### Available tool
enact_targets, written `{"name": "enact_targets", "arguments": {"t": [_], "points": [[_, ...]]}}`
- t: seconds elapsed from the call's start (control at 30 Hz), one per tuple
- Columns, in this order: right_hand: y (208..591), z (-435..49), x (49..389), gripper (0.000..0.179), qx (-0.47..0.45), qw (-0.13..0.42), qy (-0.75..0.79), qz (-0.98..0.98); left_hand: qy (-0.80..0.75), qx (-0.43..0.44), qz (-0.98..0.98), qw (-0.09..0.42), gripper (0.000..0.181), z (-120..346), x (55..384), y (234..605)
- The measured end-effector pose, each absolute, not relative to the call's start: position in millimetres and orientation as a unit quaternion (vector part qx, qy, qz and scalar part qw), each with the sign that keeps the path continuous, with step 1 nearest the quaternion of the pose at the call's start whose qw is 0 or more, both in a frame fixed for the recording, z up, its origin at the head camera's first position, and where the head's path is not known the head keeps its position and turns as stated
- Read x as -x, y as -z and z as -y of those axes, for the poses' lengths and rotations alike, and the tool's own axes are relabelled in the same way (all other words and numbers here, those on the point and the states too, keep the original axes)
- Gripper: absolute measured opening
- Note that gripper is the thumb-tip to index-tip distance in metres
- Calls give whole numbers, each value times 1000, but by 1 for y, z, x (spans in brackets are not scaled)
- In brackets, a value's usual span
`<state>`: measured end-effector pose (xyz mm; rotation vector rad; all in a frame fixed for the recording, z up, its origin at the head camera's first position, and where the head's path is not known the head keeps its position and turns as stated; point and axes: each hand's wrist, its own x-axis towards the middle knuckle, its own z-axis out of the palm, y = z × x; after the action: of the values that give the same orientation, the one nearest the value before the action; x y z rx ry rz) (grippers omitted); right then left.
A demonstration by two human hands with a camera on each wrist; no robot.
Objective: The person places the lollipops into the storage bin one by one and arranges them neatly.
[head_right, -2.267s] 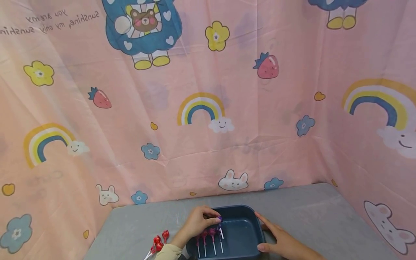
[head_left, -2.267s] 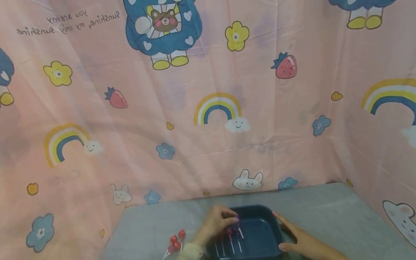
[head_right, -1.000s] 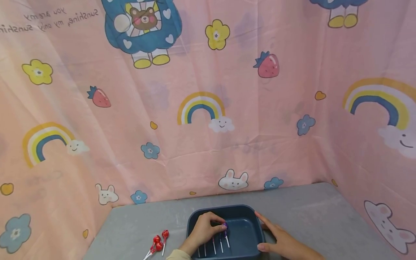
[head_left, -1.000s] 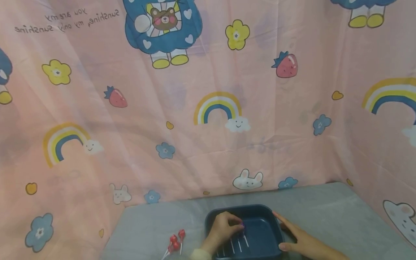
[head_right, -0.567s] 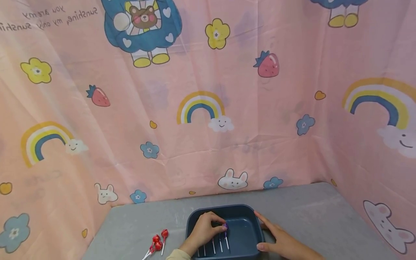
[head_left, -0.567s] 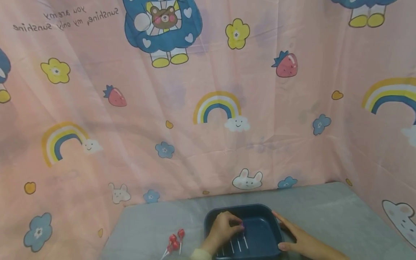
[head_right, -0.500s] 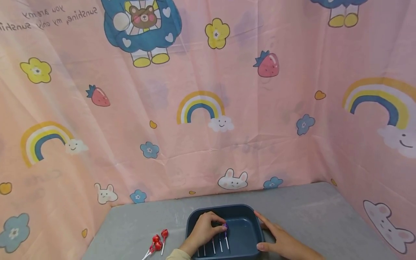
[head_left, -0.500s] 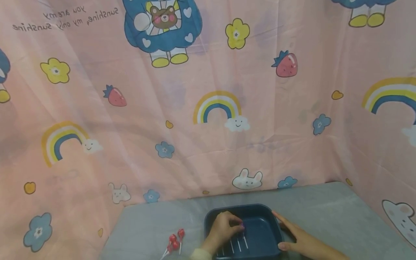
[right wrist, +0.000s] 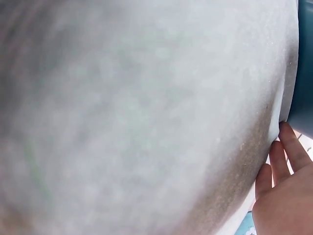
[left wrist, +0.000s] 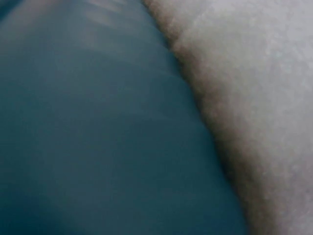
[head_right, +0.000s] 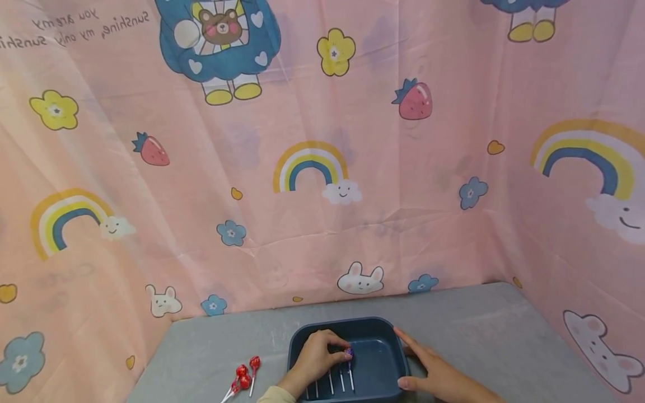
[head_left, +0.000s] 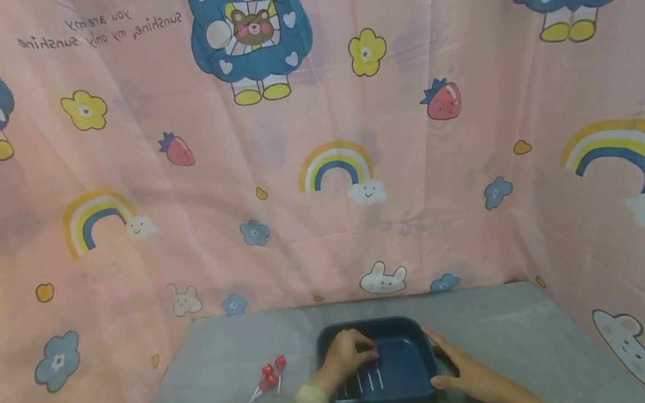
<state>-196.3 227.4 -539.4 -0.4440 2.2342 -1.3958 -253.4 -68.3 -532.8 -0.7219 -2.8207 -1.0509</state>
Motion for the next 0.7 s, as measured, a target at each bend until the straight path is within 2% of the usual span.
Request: {"name": "enact_targets", "arguments": {"t": [0.23, 0.7], "points": [[543, -228, 200, 80, 166, 207, 476, -839, 338, 230, 912, 35, 15, 67, 253, 536], [539, -226, 198, 81, 175, 205, 476, -837, 308, 242, 919, 37, 15, 67, 253, 538]]}}
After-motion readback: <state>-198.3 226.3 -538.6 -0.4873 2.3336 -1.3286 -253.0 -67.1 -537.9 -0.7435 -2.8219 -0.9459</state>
